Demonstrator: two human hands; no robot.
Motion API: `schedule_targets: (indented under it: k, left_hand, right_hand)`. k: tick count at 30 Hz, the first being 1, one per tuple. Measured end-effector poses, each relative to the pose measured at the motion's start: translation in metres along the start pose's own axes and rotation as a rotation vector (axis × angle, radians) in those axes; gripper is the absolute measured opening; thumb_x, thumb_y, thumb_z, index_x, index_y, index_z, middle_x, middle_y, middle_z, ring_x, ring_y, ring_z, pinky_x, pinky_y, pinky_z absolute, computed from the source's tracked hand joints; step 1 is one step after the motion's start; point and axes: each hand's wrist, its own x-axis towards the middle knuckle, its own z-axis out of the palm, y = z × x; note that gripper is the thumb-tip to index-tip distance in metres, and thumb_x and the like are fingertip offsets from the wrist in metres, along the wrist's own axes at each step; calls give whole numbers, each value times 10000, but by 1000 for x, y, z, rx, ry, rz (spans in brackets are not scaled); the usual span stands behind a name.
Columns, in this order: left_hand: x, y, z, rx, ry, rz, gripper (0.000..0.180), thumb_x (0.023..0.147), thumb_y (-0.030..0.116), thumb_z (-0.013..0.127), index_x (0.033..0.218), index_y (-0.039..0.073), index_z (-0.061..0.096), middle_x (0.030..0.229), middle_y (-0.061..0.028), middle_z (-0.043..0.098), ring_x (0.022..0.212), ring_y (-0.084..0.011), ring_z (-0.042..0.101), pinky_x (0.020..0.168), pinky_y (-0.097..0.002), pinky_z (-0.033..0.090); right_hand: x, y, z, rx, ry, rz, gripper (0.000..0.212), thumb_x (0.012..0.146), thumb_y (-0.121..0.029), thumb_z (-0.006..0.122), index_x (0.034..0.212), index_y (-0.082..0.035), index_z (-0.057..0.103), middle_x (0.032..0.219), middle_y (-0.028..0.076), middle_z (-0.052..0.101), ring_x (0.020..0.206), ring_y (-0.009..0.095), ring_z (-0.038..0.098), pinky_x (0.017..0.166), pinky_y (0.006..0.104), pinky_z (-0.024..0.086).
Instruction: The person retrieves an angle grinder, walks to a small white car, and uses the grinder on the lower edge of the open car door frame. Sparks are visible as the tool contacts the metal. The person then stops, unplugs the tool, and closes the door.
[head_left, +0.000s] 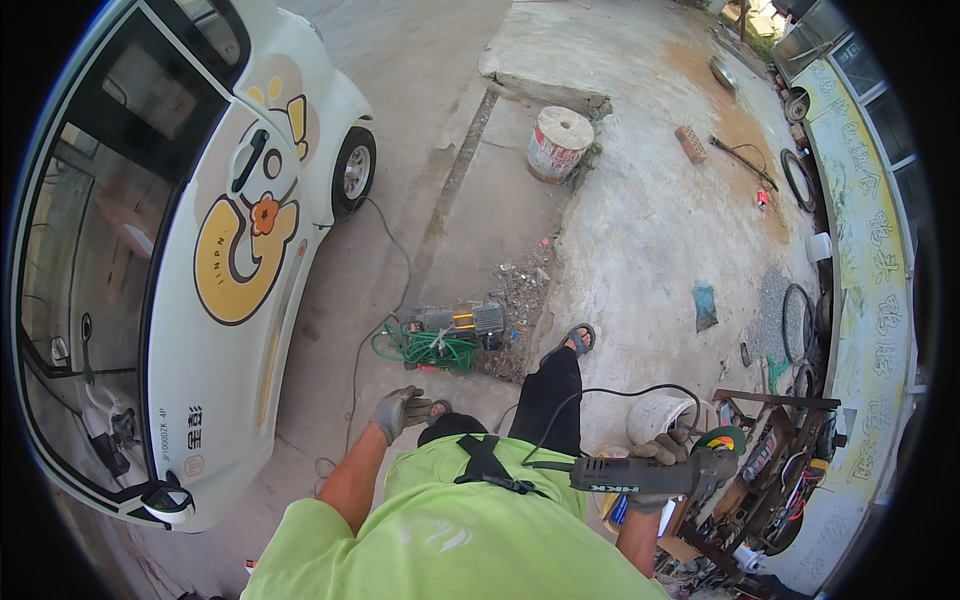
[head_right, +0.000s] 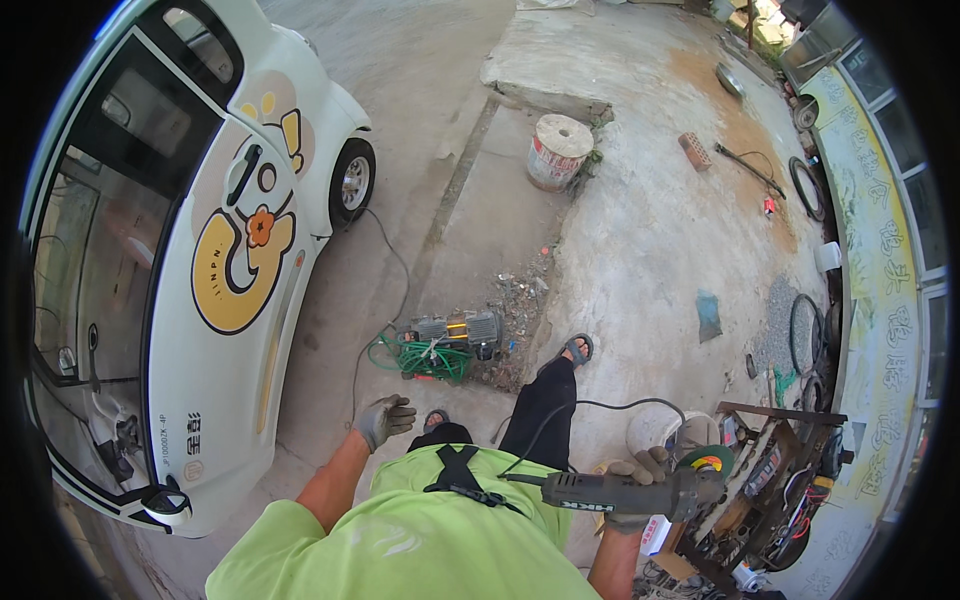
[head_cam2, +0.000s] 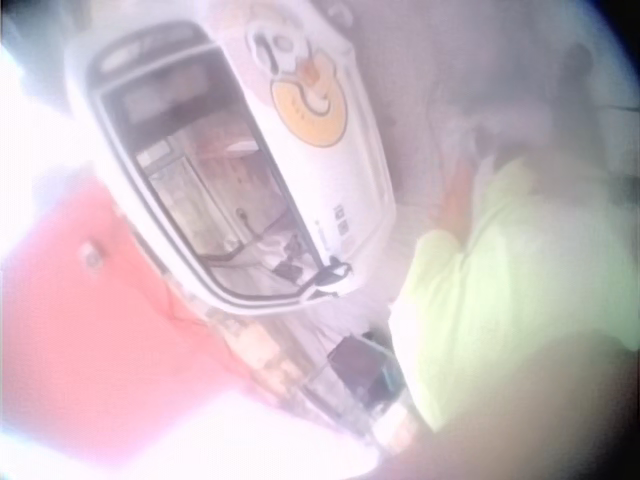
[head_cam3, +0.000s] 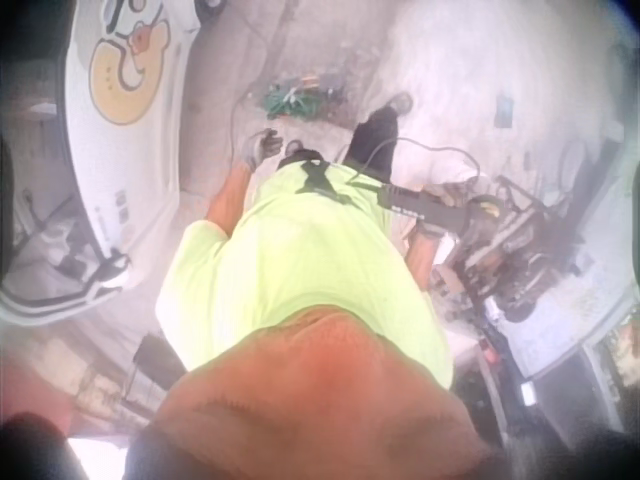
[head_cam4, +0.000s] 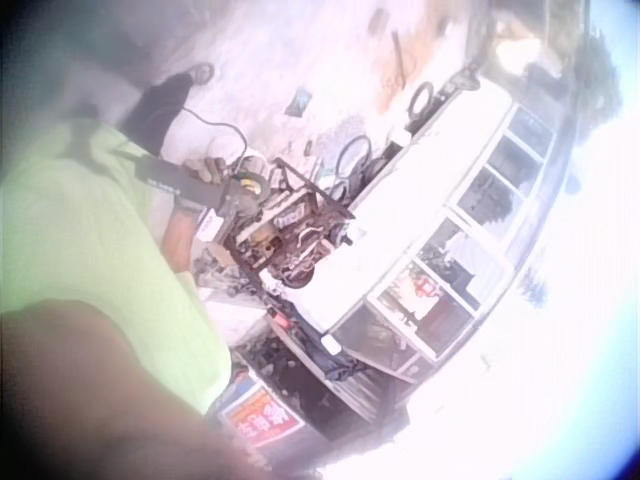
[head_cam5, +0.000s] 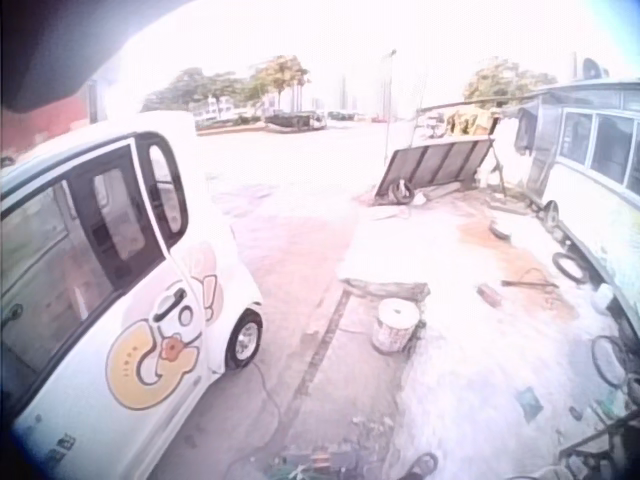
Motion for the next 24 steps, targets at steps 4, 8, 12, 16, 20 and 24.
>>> schedule_targets:
  k: [4, 8, 12, 16, 20, 24]
  left_hand:
    - [25, -11, 20, 154, 260, -46, 465, 1013, 366, 651, 1332, 33, 594, 1159, -240, 737, 976, -379, 744, 891, -509, 618]
    - [21, -19, 55, 238, 454, -175, 431, 993, 330, 674, 1303, 40, 603, 1118, -229, 747, 877, -367, 757, 818, -497, 637]
    - [19, -16, 121, 208, 454, -194, 391, 986, 261, 689, 1291, 29, 611, 1069, -215, 757, 834, -337, 765, 758, -466, 635]
    - [31, 3, 193, 268, 385, -234, 355, 1003, 260, 675, 1263, 21, 645, 1049, -197, 771, 854, -319, 773, 761, -465, 639]
    - [66, 37, 222, 180, 360, -209, 351, 994, 269, 688, 1236, 15, 663, 1028, -188, 772, 864, -317, 771, 778, -468, 637]
    - [133, 85, 223, 108, 340, -228, 377, 987, 296, 694, 1240, 19, 658, 1035, -172, 766, 835, -282, 761, 770, -438, 626]
  right_hand:
    - [121, -64, 0, -67, 25, 133, 334, 1043, -244, 471, 1221, -34, 659, 834, -4, 633, 803, 172, 624, 983, 442, 463]
    - [215, -128, 11, -166, 63, 266, 315, 1036, -209, 452, 1211, -30, 643, 851, 28, 637, 828, 215, 631, 988, 459, 461]
    - [300, -174, 33, -203, 50, 361, 365, 1060, -330, 535, 1228, -11, 598, 825, 39, 574, 799, 246, 601, 994, 497, 466]
    - [376, -191, 48, -171, 22, 453, 313, 1059, -263, 509, 1212, -9, 609, 813, 35, 560, 791, 243, 588, 995, 490, 464]
    - [447, -177, 51, -164, 100, 537, 287, 1031, -221, 481, 1207, -60, 639, 802, 27, 620, 791, 217, 604, 963, 448, 450]
    - [528, -141, 41, -172, 85, 569, 317, 1068, -230, 432, 1222, -42, 634, 801, 30, 560, 809, 237, 571, 1010, 492, 441]
